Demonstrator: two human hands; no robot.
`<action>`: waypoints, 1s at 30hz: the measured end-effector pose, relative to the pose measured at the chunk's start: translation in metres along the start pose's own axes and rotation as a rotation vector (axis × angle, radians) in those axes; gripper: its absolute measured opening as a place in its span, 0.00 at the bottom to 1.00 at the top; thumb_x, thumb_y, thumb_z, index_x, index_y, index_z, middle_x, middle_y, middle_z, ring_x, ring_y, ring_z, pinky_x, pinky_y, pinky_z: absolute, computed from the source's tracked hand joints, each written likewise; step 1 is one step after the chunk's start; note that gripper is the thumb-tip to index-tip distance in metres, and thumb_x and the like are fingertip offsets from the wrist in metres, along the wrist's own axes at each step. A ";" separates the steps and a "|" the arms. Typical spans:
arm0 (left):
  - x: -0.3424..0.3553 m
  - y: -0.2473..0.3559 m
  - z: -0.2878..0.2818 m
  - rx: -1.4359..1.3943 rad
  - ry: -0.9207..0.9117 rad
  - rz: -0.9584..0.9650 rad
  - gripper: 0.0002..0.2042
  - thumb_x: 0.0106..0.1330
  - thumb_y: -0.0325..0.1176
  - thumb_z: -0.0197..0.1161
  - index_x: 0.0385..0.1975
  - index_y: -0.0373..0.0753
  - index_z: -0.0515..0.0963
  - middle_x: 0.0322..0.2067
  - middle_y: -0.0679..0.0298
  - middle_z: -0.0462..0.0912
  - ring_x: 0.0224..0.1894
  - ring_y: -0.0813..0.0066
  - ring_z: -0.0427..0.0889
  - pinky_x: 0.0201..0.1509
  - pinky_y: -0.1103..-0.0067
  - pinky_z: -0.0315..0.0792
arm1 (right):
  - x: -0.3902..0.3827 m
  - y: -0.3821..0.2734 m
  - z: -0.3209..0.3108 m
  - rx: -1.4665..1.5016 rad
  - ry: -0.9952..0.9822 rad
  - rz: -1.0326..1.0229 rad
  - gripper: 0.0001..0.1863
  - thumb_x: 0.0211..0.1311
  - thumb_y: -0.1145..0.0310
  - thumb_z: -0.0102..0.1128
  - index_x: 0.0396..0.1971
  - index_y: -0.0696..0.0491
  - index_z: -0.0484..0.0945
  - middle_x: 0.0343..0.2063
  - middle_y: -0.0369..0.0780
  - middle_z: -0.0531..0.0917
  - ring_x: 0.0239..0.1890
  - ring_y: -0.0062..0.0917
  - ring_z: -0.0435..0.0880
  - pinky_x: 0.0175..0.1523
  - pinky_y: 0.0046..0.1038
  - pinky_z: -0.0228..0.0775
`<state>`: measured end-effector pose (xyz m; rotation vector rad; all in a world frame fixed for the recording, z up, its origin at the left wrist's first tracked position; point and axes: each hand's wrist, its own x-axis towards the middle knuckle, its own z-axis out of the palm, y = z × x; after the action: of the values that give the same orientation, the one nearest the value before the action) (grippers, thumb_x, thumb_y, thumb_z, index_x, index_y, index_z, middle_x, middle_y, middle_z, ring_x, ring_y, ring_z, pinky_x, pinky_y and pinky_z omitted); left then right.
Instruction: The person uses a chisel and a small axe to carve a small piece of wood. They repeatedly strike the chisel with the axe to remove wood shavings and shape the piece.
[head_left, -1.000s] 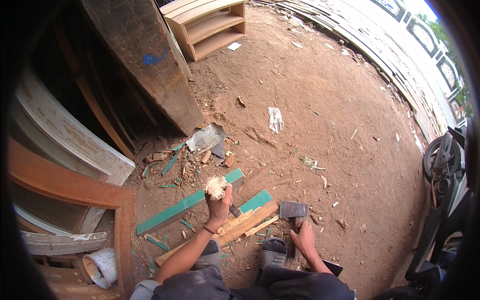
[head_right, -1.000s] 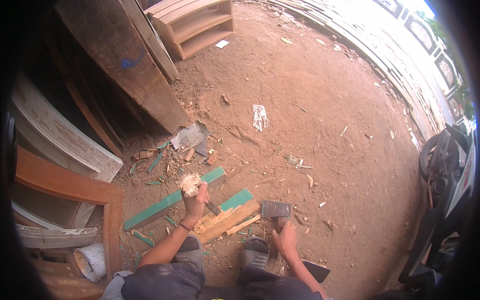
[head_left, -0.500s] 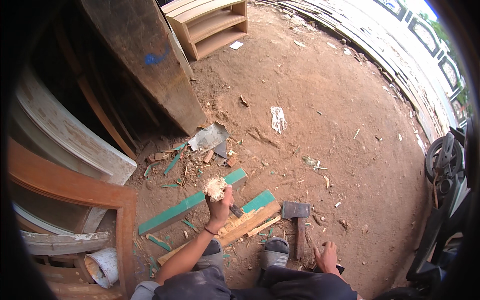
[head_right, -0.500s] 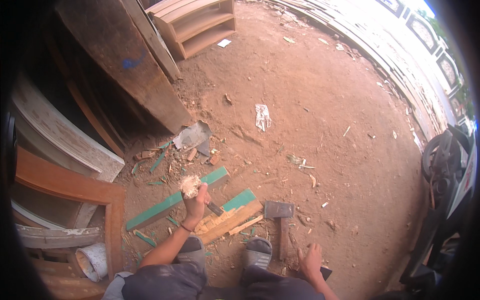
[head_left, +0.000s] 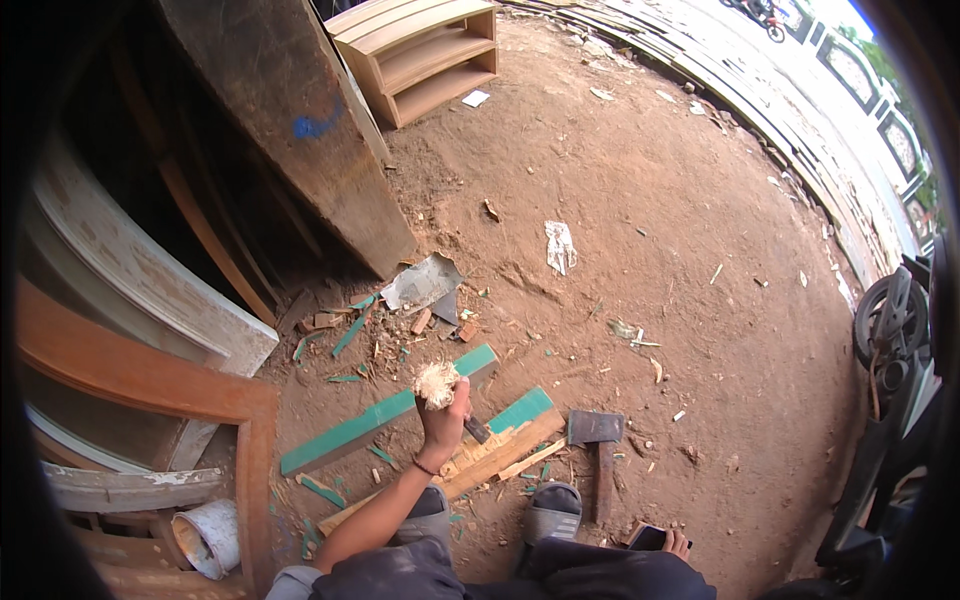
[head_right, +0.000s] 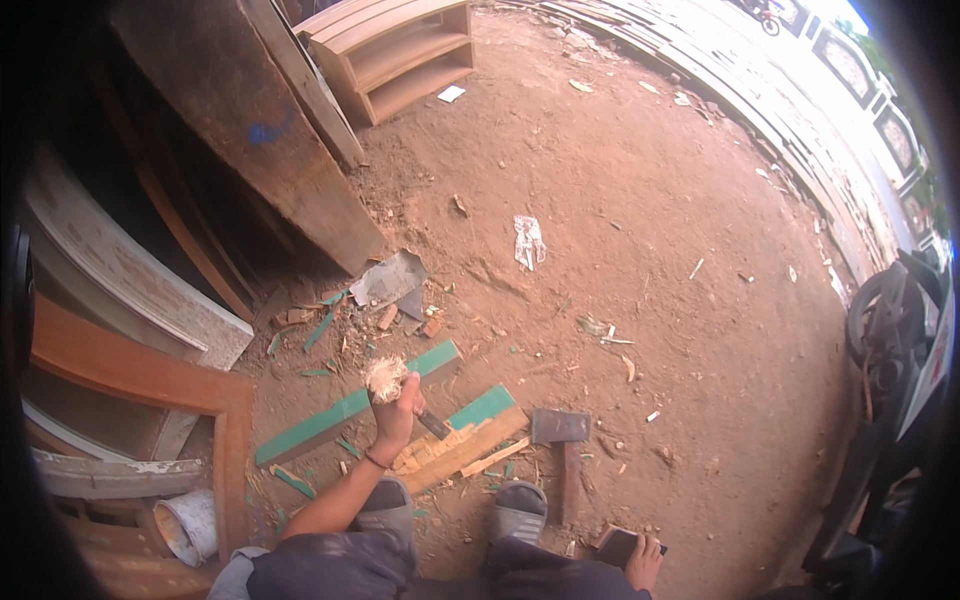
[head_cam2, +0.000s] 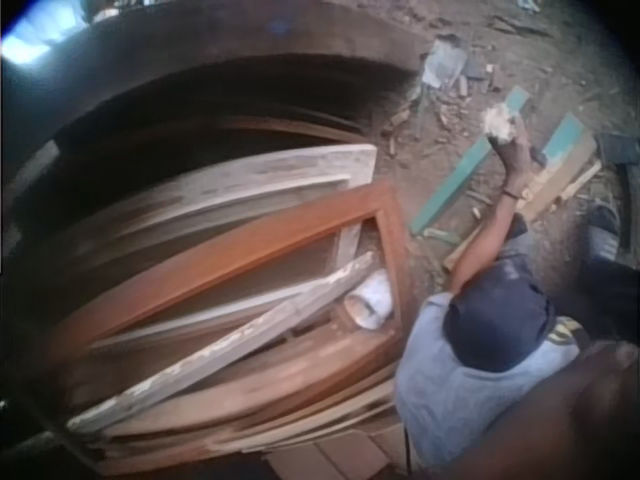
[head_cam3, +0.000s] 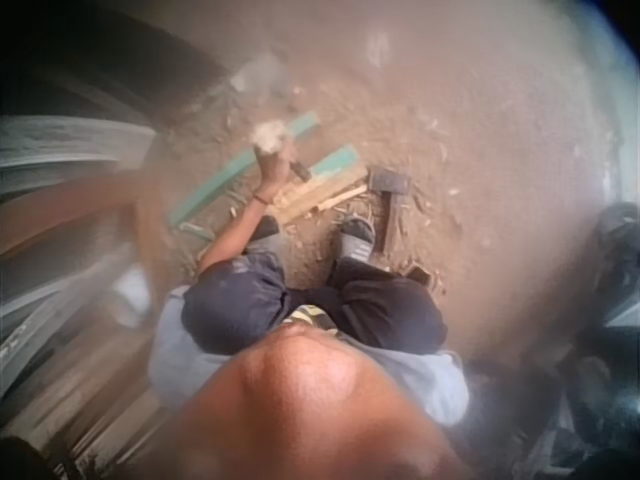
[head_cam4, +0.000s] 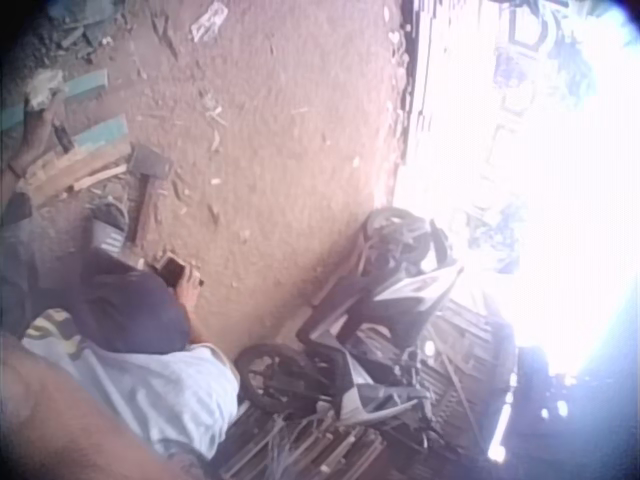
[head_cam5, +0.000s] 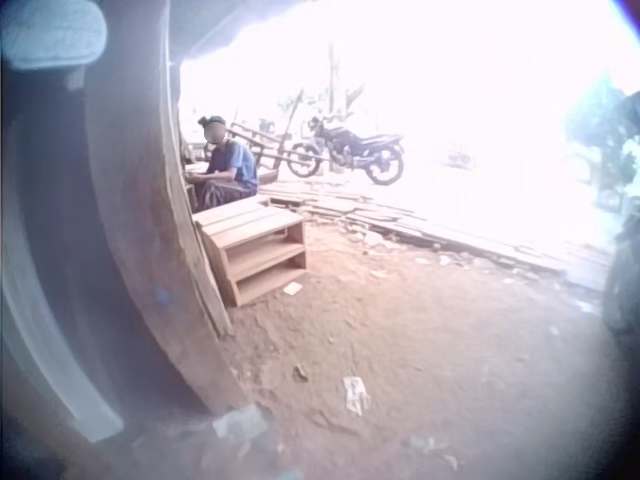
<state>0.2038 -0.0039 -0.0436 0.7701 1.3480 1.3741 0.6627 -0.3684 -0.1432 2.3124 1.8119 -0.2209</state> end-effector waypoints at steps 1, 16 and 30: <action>-0.001 0.001 0.001 0.021 0.007 -0.004 0.12 0.67 0.27 0.55 0.20 0.39 0.66 0.12 0.69 0.67 0.12 0.82 0.66 0.17 0.80 0.61 | 0.003 -0.003 -0.010 0.013 -0.067 0.004 0.27 0.54 0.62 0.57 0.55 0.51 0.68 0.54 0.43 0.71 0.56 0.40 0.69 0.54 0.41 0.63; 0.000 0.004 0.003 0.002 0.035 -0.018 0.13 0.66 0.26 0.56 0.18 0.40 0.65 0.11 0.70 0.66 0.11 0.82 0.64 0.16 0.79 0.60 | 0.018 -0.019 -0.054 0.057 -0.251 0.045 0.26 0.55 0.63 0.56 0.55 0.50 0.67 0.55 0.43 0.69 0.57 0.40 0.67 0.57 0.40 0.62; 0.001 -0.001 -0.001 0.042 0.022 -0.018 0.14 0.67 0.27 0.56 0.18 0.40 0.64 0.11 0.71 0.64 0.12 0.83 0.62 0.17 0.80 0.60 | 0.012 0.010 -0.016 0.031 -0.296 -0.008 0.51 0.26 0.64 0.79 0.57 0.54 0.60 0.59 0.46 0.64 0.63 0.43 0.61 0.63 0.43 0.55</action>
<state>0.2028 -0.0031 -0.0448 0.7710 1.4015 1.3470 0.6756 -0.3557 -0.1299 2.1555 1.6799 -0.5637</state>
